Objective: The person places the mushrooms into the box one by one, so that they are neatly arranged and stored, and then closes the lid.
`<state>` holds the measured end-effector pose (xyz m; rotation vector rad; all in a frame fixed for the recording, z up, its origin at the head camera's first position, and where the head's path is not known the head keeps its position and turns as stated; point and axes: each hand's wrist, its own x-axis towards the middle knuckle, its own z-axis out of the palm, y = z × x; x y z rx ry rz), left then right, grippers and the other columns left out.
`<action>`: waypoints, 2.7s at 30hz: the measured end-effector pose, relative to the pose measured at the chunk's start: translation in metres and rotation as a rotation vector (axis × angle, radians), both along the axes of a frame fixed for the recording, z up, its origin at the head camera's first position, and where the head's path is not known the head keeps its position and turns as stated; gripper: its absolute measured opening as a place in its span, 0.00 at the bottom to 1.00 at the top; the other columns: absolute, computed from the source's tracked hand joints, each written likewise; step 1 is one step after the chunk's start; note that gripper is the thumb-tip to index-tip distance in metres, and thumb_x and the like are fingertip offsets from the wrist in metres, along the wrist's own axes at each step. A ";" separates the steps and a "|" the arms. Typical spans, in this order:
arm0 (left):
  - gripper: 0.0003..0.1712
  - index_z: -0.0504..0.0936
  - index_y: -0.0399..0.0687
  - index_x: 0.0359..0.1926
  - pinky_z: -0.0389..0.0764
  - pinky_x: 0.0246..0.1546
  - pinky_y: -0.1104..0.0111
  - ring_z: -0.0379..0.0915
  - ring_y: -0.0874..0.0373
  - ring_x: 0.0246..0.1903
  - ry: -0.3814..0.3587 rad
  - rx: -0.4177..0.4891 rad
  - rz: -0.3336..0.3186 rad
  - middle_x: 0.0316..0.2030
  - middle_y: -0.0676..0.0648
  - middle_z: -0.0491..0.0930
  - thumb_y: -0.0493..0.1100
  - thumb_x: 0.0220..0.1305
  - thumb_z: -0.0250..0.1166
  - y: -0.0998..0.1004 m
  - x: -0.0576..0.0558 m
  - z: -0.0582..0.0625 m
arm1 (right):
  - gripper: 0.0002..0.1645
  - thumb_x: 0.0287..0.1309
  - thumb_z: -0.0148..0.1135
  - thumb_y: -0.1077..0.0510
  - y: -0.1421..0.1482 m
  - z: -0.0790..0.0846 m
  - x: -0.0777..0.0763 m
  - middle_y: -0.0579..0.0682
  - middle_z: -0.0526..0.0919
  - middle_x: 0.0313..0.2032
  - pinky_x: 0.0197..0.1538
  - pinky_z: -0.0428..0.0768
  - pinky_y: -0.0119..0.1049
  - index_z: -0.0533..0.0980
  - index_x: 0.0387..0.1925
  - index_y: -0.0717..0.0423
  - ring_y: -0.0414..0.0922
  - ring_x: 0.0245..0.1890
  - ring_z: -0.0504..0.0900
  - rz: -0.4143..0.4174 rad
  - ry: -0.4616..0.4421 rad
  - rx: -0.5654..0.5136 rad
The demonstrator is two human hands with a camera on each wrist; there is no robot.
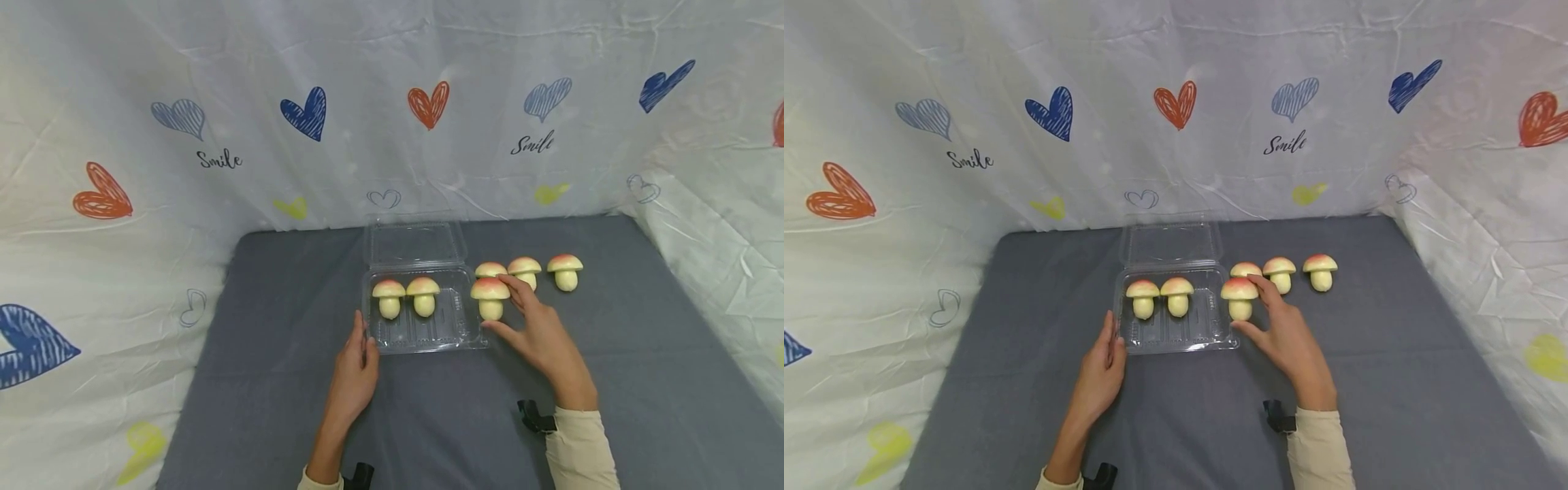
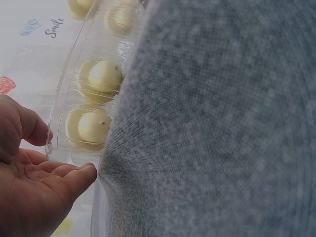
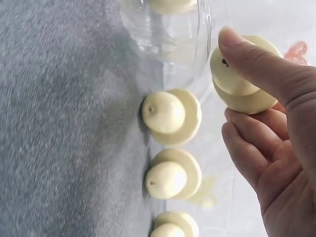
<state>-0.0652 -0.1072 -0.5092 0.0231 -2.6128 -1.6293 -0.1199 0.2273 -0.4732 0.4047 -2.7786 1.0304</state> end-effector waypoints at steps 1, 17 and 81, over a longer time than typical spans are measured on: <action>0.38 0.48 0.39 0.84 0.75 0.58 0.46 0.75 0.42 0.62 0.004 -0.003 0.001 0.77 0.33 0.64 0.38 0.83 0.53 0.000 0.000 0.000 | 0.56 0.55 0.83 0.48 -0.001 0.000 -0.001 0.61 0.74 0.72 0.60 0.76 0.67 0.62 0.79 0.43 0.64 0.65 0.79 0.005 0.007 0.001; 0.37 0.49 0.36 0.84 0.73 0.50 0.53 0.71 0.54 0.39 0.021 -0.016 0.004 0.75 0.34 0.67 0.37 0.83 0.54 0.000 -0.001 0.000 | 0.51 0.56 0.83 0.45 -0.017 -0.001 -0.014 0.56 0.75 0.73 0.62 0.77 0.64 0.65 0.75 0.46 0.63 0.66 0.79 0.023 -0.007 -0.028; 0.37 0.50 0.38 0.84 0.74 0.60 0.46 0.74 0.44 0.63 0.033 -0.018 -0.002 0.75 0.33 0.68 0.37 0.83 0.53 -0.002 -0.001 -0.002 | 0.58 0.53 0.84 0.46 -0.074 -0.023 -0.032 0.60 0.78 0.69 0.45 0.82 0.60 0.63 0.80 0.54 0.62 0.48 0.87 -0.054 0.097 0.109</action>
